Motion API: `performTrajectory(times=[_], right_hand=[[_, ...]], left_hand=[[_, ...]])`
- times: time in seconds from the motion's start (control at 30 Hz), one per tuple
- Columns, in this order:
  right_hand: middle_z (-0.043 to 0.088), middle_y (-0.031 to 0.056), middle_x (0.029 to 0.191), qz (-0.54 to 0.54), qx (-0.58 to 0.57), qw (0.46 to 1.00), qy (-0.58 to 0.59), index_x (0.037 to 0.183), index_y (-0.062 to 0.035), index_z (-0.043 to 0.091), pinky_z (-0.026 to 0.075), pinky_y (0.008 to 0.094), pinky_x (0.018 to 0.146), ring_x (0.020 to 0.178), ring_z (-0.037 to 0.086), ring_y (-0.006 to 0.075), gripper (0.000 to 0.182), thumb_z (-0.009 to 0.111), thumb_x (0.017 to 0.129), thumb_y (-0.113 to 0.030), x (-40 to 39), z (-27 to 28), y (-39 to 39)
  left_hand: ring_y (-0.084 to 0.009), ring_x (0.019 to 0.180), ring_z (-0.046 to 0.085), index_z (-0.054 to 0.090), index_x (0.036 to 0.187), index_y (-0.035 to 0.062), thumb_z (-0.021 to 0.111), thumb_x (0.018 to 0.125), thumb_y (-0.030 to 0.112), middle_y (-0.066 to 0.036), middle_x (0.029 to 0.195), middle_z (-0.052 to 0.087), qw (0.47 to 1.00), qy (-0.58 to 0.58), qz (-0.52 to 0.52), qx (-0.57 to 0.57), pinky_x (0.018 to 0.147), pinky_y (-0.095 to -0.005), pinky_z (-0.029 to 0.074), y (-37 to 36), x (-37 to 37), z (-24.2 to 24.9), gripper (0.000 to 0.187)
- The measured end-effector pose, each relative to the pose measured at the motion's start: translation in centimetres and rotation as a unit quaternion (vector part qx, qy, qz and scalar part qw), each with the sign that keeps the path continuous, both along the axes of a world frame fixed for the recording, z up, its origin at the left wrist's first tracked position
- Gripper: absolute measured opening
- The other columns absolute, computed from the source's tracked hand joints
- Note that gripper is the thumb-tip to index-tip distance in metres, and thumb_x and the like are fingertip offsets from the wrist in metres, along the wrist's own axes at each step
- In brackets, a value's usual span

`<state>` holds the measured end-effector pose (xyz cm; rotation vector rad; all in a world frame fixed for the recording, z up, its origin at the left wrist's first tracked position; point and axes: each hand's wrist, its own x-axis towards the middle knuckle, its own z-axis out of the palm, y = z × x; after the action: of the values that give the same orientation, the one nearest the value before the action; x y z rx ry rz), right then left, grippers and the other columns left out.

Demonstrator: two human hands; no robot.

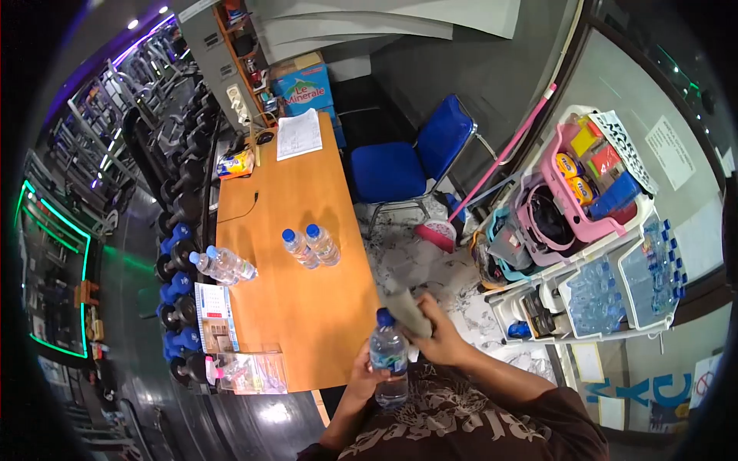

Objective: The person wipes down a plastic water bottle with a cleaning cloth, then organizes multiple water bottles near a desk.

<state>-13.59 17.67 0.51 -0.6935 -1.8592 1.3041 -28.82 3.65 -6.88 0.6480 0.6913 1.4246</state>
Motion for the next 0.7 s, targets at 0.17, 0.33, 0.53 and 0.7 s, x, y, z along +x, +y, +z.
performTrajectory(times=[0.17, 0.33, 0.53, 0.7], right_hand=[[0.052, 0.0111, 0.104, 0.117, -0.050, 0.992, -0.026, 0.104, -0.0021, 0.058, 0.045, 0.0331, 0.082, 0.095, 0.055, 0.0235, 0.025, 0.071, 0.083, -0.002, 3.3, -0.8, -1.8], [0.057, 0.0174, 0.111, 0.164, -0.039, 0.981, -0.097, 0.111, -0.0007, 0.057, 0.047, 0.0386, 0.089, 0.107, 0.058, 0.0335, 0.040, 0.074, 0.074, 0.000, 7.4, -1.7, -1.4], [0.055, 0.0110, 0.098, -0.158, -0.159, 0.974, -0.016, 0.106, 0.0001, 0.057, 0.045, 0.0313, 0.081, 0.092, 0.057, 0.0249, 0.027, 0.071, 0.085, -0.010, 6.8, 2.3, 0.3], [0.058, 0.0080, 0.108, -0.152, -0.114, 0.978, -0.091, 0.121, -0.0032, 0.054, 0.046, 0.0317, 0.088, 0.101, 0.056, 0.0164, 0.037, 0.070, 0.088, -0.010, 10.2, -0.8, -0.9]], left_hand=[[-0.0200, 0.088, 0.066, 0.047, 0.130, -0.0018, 0.081, 0.077, 0.043, -0.011, 0.104, 0.065, 0.998, 0.029, 0.036, -0.046, 0.077, -0.0332, 0.055, -0.3, 0.3, 0.6, 0.077], [-0.0216, 0.091, 0.067, 0.047, 0.129, -0.0045, 0.064, 0.089, 0.051, -0.014, 0.108, 0.065, 0.990, -0.009, 0.072, -0.122, 0.080, -0.0351, 0.056, 1.4, 1.4, 1.5, 0.071], [-0.0207, 0.091, 0.067, 0.049, 0.128, -0.0045, 0.069, 0.089, 0.031, -0.014, 0.110, 0.065, 0.998, 0.047, -0.037, -0.032, 0.082, -0.0354, 0.055, 5.0, 4.7, 0.9, 0.057], [-0.0218, 0.084, 0.066, 0.052, 0.124, -0.0022, 0.057, 0.091, 0.018, -0.012, 0.104, 0.066, 0.996, -0.029, 0.002, -0.089, 0.076, -0.0371, 0.056, 6.2, 7.4, -1.2, 0.039]])
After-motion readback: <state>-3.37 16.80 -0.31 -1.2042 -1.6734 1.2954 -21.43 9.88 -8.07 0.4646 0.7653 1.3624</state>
